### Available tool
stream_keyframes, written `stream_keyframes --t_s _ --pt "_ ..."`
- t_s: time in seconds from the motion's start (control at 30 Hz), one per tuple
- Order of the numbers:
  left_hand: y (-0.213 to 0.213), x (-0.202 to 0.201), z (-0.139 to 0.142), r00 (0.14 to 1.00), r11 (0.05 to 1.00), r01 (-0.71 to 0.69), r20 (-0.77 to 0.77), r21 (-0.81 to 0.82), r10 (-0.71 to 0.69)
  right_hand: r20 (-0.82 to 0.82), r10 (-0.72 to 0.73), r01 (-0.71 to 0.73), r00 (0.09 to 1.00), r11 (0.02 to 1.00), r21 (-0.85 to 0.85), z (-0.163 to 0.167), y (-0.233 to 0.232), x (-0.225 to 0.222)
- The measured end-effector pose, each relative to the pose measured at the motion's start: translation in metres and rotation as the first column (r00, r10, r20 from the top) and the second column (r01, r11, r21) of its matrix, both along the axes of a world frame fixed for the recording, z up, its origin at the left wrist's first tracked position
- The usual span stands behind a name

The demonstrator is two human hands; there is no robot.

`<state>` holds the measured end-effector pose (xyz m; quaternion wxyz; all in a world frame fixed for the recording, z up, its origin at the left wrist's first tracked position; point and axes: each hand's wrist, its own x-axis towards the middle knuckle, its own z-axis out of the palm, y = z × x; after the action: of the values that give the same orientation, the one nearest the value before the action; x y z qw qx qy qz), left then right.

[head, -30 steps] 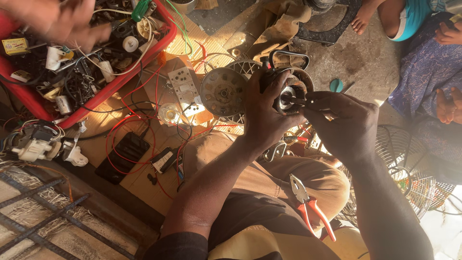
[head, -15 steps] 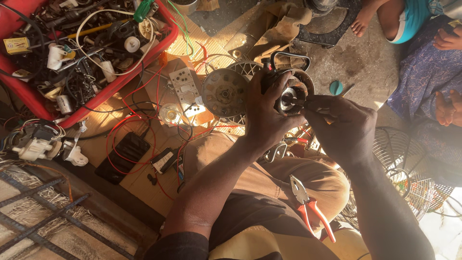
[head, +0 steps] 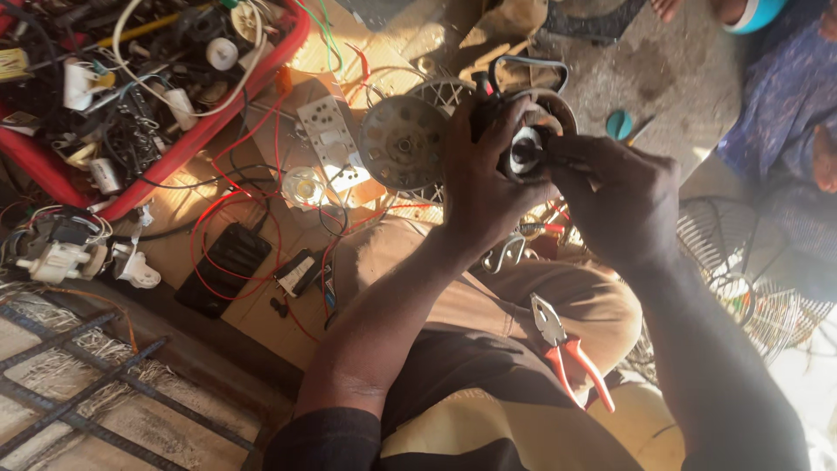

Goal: The person tests a small electric motor by connecting wires to a power strip, then disassembles the motor housing to access the internal rotor. They remove the rotor, clean the commutator with a cloth, and reassemble the motor housing.

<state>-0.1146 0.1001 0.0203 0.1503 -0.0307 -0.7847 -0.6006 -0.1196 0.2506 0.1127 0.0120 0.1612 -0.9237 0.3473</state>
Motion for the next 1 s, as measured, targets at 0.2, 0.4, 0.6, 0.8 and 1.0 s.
stream_keyframes --t_s 0.2,0.4,0.6,0.8,1.0 --pt "-0.003 0.001 0.003 1.000 1.000 0.013 -0.021 0.003 -0.013 -0.108 0.077 -0.072 0.991 0.996 0.049 0.004 -0.001 -0.003" --pt "-0.004 0.001 0.004 1.000 1.000 0.019 -0.018 -0.003 -0.019 -0.107 0.060 -0.050 0.992 0.994 0.097 0.004 -0.004 -0.004" --pt "-0.003 -0.001 0.003 1.000 0.999 0.029 -0.013 0.033 -0.029 -0.085 -0.035 0.044 0.996 0.993 0.113 -0.001 -0.005 0.003" --pt "-0.001 0.000 0.002 1.000 0.999 0.022 -0.006 0.027 -0.022 -0.175 0.034 -0.020 0.984 0.997 0.079 -0.007 -0.005 -0.001" --pt "-0.003 0.001 0.002 0.999 0.998 0.042 0.009 0.050 -0.042 -0.037 0.011 -0.007 0.999 0.994 0.106 -0.001 -0.006 -0.007"
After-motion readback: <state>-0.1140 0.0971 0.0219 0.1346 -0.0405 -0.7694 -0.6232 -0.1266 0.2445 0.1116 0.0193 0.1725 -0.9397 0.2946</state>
